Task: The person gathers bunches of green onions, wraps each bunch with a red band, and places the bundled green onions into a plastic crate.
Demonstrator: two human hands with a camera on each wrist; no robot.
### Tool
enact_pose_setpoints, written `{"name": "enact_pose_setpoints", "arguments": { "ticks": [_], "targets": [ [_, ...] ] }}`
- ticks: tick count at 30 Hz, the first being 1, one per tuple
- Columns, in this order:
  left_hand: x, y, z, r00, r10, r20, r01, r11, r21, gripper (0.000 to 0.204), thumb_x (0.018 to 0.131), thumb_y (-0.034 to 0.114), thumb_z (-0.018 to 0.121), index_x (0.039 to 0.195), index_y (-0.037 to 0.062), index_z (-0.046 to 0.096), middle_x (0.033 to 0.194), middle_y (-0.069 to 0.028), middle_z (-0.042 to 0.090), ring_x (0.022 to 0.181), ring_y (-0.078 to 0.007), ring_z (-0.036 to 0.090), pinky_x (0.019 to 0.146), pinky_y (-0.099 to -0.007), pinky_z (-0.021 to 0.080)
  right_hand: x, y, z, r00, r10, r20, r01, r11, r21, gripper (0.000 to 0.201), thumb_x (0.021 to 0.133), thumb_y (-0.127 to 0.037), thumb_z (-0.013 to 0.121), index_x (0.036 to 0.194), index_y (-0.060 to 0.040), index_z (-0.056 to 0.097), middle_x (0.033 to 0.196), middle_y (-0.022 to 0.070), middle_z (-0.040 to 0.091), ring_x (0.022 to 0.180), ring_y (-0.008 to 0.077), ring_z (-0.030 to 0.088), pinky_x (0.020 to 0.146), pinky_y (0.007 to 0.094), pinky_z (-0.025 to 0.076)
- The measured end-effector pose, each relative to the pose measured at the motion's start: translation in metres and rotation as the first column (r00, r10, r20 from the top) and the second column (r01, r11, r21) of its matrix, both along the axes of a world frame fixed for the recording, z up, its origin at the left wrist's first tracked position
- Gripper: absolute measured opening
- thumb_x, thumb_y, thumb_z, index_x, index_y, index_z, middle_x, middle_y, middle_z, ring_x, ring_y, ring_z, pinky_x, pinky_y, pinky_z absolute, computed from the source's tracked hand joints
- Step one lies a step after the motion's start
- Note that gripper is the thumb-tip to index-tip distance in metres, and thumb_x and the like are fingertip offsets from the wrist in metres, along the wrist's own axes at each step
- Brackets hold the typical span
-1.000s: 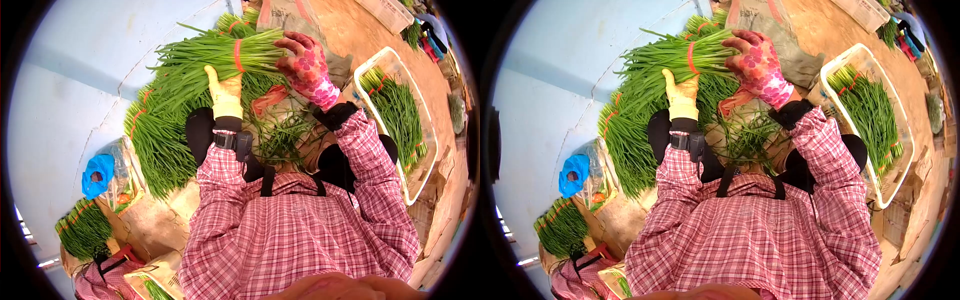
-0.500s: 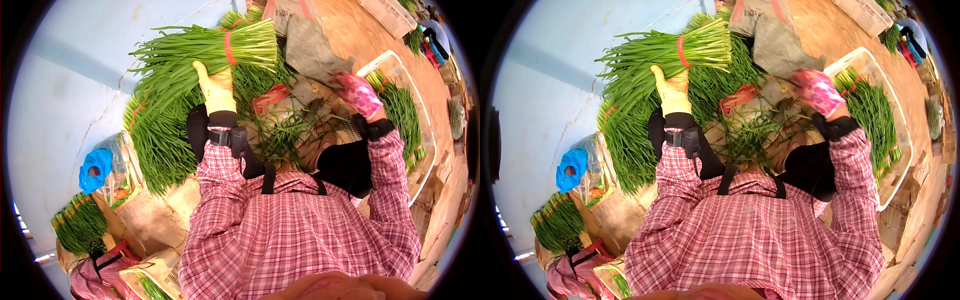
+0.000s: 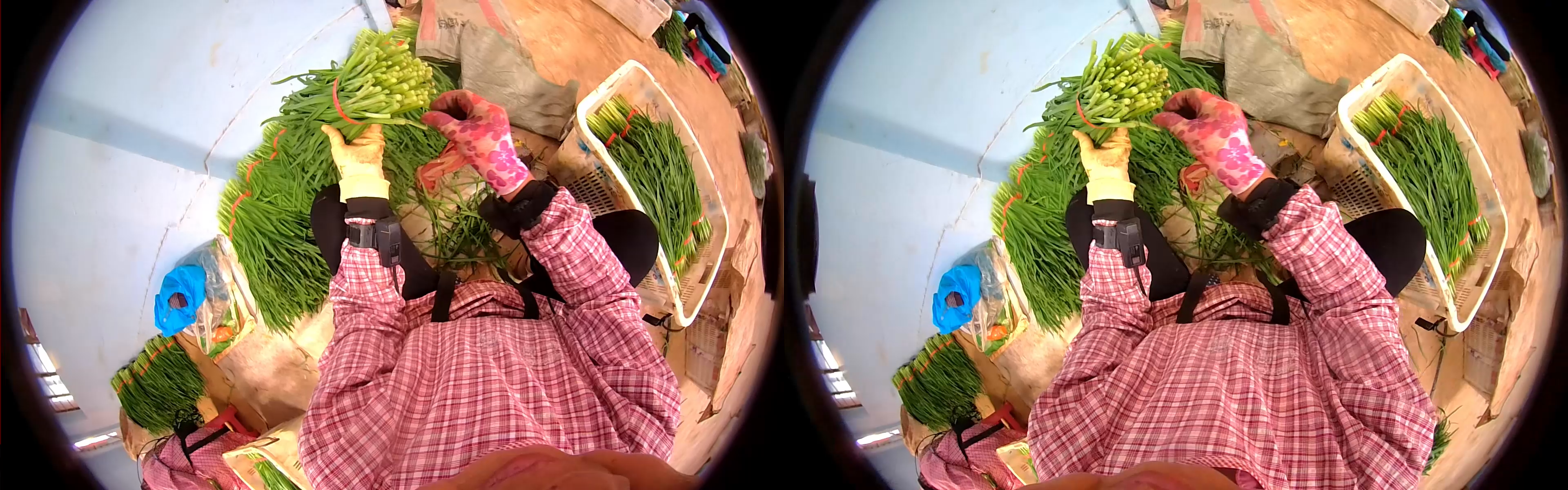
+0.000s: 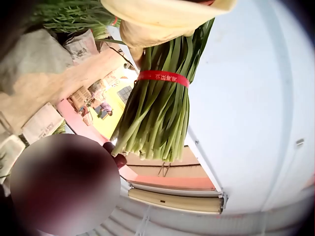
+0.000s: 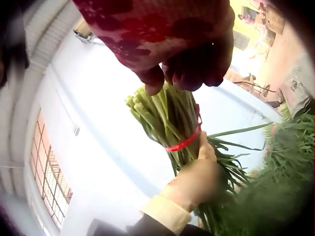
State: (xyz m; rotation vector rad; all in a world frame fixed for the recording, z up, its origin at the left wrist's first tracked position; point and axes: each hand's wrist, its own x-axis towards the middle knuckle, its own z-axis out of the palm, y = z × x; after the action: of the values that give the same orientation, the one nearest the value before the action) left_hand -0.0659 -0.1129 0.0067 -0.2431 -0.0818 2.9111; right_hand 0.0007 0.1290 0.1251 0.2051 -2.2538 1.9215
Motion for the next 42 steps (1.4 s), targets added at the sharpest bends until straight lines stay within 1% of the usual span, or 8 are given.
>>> {"name": "enact_pose_setpoints", "arguments": {
  "ticks": [6,12,14,16,17,21,39,42],
  "targets": [
    [-0.010,-0.017,-0.029,0.898,-0.188,-0.398,0.312,0.910,0.273,0.061,0.083,0.050,0.074,0.124,0.0065,0.062,0.125,-0.0044,0.064,0.117,-0.0268,0.056,0.105,-0.0442,0.044,0.013,0.000,0.002,0.996,0.018,-0.090,-0.016,1.000,0.016,0.011,0.090,-0.010,0.070,0.096,-0.0012,0.068,0.077,-0.0016,0.063,0.069,0.0038,0.052,0.063,0.0216,0.045],
    [0.005,0.009,0.001,0.963,0.255,-0.090,-0.269,0.943,-0.196,0.063,0.084,0.049,0.072,0.128,0.0064,0.060,0.132,-0.0055,0.061,0.119,-0.0271,0.055,0.107,-0.0452,0.042,0.000,0.002,0.009,0.730,0.057,-0.681,0.230,0.918,0.324,0.021,0.074,-0.010,0.080,0.091,-0.0124,0.068,0.086,0.0027,0.067,0.079,0.0246,0.063,0.068,0.0361,0.050],
    [0.004,0.003,-0.001,0.987,0.147,-0.068,-0.151,0.987,-0.060,0.069,0.082,0.052,0.074,0.127,0.0032,0.058,0.127,-0.0056,0.064,0.109,-0.0223,0.057,0.101,-0.0389,0.045,-0.006,0.005,0.003,0.657,0.097,-0.748,0.341,0.846,0.410,0.016,0.074,-0.015,0.079,0.086,-0.0135,0.069,0.084,0.0023,0.067,0.079,0.0262,0.063,0.071,0.0378,0.050],
    [-0.006,-0.019,-0.034,0.975,-0.015,-0.224,0.041,0.993,0.114,0.070,0.081,0.052,0.074,0.129,0.0032,0.057,0.129,-0.0064,0.062,0.113,-0.0241,0.056,0.105,-0.0414,0.043,-0.006,0.005,-0.004,0.711,0.086,-0.698,0.297,0.862,0.410,0.012,0.074,-0.015,0.076,0.082,-0.0166,0.067,0.082,0.0011,0.065,0.078,0.0254,0.062,0.072,0.0377,0.048],
    [0.009,0.008,-0.001,0.968,0.223,-0.112,-0.245,0.934,-0.259,0.070,0.082,0.051,0.074,0.130,0.0035,0.056,0.131,-0.0071,0.062,0.116,-0.0247,0.055,0.108,-0.0427,0.041,-0.002,0.007,-0.008,0.751,0.091,-0.654,0.248,0.879,0.407,0.012,0.075,-0.016,0.076,0.082,-0.0167,0.067,0.082,0.0010,0.065,0.078,0.0253,0.062,0.072,0.0381,0.048],
    [0.010,0.006,-0.003,0.979,0.121,-0.166,-0.125,0.992,-0.017,0.069,0.083,0.049,0.073,0.132,0.0048,0.055,0.134,-0.0077,0.060,0.119,-0.0264,0.054,0.107,-0.0429,0.042,0.007,0.007,0.002,0.820,0.018,-0.573,0.200,0.928,0.315,0.012,0.073,-0.015,0.075,0.082,-0.0178,0.067,0.080,0.0004,0.064,0.077,0.0255,0.062,0.071,0.0389,0.048],
    [0.013,0.027,0.017,0.929,0.355,0.106,-0.315,0.907,-0.280,0.069,0.090,0.052,0.064,0.137,0.0042,0.049,0.138,-0.0112,0.055,0.123,-0.0313,0.054,0.106,-0.0500,0.044,-0.010,0.015,0.003,0.672,0.206,-0.712,0.294,0.808,0.511,0.013,0.064,-0.012,0.071,0.070,-0.0197,0.063,0.070,-0.0005,0.056,0.067,0.0241,0.058,0.064,0.0373,0.046],
    [0.006,0.002,-0.007,0.981,-0.020,-0.193,0.026,0.999,0.027,0.075,0.085,0.054,0.069,0.135,0.0021,0.049,0.131,-0.0113,0.058,0.113,-0.0287,0.056,0.098,-0.0452,0.048,-0.002,0.025,-0.006,0.797,0.205,-0.568,0.202,0.795,0.571,0.007,0.071,-0.015,0.071,0.075,-0.0170,0.066,0.073,0.0020,0.063,0.070,0.0258,0.062,0.066,0.0382,0.049]
  ]
}}
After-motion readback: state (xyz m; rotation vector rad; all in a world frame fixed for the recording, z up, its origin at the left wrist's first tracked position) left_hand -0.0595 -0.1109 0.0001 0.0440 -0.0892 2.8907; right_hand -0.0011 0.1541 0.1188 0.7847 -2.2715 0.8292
